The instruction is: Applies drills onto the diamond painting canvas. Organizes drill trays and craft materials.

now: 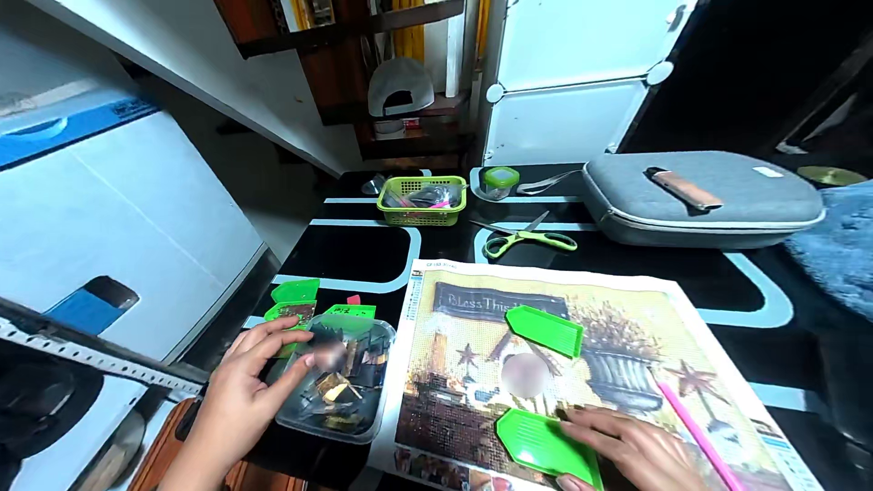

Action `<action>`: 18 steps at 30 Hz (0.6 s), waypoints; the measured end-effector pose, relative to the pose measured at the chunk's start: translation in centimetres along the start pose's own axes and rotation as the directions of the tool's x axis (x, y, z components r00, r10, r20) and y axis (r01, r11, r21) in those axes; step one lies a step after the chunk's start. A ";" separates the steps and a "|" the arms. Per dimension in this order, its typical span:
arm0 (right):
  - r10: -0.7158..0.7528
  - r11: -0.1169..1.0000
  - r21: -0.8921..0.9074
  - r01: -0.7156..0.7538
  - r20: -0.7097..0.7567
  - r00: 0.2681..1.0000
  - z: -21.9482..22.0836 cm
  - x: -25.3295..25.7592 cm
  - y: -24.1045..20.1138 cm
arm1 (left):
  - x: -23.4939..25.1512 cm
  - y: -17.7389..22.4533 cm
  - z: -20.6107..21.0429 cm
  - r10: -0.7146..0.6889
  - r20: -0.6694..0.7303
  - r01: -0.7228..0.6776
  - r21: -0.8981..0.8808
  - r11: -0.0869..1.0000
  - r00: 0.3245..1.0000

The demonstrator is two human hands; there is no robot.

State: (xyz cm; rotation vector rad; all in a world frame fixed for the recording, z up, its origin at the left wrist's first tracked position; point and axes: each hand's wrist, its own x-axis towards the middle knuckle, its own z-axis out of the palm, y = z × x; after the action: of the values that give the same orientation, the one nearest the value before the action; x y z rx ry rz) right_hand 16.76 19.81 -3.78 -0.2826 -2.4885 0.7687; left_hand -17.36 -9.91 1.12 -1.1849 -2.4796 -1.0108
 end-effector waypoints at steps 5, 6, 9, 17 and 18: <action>0.011 1.000 -0.022 -0.011 0.024 1.000 0.2 0.1 -0.1 | 0.1 -0.6 0.4 0.018 -0.009 -0.017 0.115 0.993 1.000; 0.019 1.000 -0.022 -0.018 0.030 0.999 0.1 0.1 -0.1 | 0.2 -0.6 0.4 0.025 -0.017 -0.022 0.146 0.989 1.000; 0.036 0.999 -0.011 -0.035 0.047 0.998 -0.1 0.1 -0.1 | 0.3 -0.6 0.3 0.035 -0.042 -0.026 0.201 0.979 0.998; 0.040 0.999 0.029 -0.042 0.070 0.997 -0.1 0.3 0.2 | 0.4 0.3 0.7 0.045 0.031 -0.046 0.038 0.998 0.999; 0.040 0.999 0.033 -0.043 0.070 0.997 -0.1 0.4 0.2 | 0.4 0.4 0.7 0.046 0.028 -0.047 0.036 0.998 0.999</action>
State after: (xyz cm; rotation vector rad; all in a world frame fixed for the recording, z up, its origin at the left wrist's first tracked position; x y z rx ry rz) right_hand 16.53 20.14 -3.67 -0.3008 -2.5387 0.8508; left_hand -17.26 -9.00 0.94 -1.2480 -2.4678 -0.9393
